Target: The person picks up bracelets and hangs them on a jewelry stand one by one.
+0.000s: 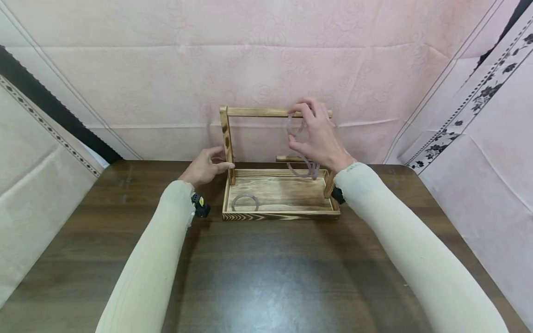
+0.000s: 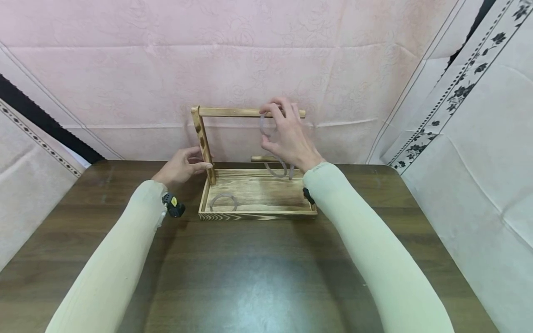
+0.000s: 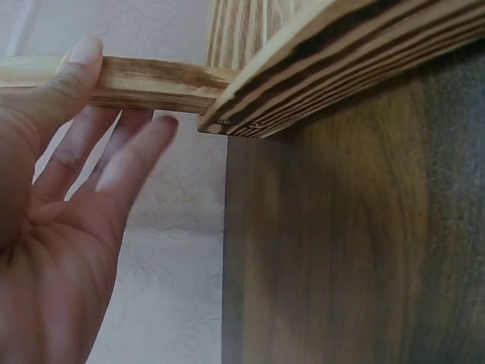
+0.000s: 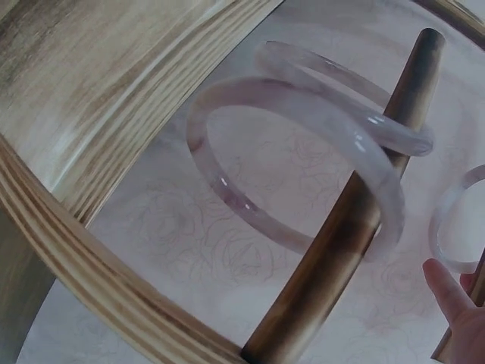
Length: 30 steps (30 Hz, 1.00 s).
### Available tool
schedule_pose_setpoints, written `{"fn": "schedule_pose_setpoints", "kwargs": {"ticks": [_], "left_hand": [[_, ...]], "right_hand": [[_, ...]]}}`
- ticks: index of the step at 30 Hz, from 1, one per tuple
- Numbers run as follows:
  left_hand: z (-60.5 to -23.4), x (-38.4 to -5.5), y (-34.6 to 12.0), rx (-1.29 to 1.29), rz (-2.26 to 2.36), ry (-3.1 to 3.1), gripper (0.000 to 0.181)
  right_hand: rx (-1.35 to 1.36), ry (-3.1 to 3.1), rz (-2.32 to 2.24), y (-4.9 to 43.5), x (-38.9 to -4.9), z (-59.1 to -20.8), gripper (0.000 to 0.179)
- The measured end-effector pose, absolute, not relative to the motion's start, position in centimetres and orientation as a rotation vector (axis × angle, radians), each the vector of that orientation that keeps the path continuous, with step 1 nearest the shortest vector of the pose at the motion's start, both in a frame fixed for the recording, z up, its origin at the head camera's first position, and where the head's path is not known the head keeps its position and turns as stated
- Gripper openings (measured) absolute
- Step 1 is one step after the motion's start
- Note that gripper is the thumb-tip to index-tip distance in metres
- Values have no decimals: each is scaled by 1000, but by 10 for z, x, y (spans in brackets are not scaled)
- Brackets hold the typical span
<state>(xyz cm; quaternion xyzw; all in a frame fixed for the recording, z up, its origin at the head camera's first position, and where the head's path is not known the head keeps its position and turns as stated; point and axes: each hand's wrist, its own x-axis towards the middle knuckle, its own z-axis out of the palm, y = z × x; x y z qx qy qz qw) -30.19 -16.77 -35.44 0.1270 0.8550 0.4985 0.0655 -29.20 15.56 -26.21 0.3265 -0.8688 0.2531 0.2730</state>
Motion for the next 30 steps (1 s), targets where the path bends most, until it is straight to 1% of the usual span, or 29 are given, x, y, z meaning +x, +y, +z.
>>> {"fn": "schedule_pose_setpoints", "kwargs": {"ticks": [9,20,24,30], "left_hand": [[-359,-306,-165,343,1576,2509,39],[-357,-299,-169,254,1582,2530,45],[-353,-295,-170,207,1596,2510,44],[-356,-296,-171,206,1652,2467,43]], "right_hand": [[886,-2326,720,154,-291,-263,51],[927,-2296,727,142,-292,-260,50],[933,-2300,730,138,-293,-259,49],[927,-2324,726,132,-293,-260,50]]}}
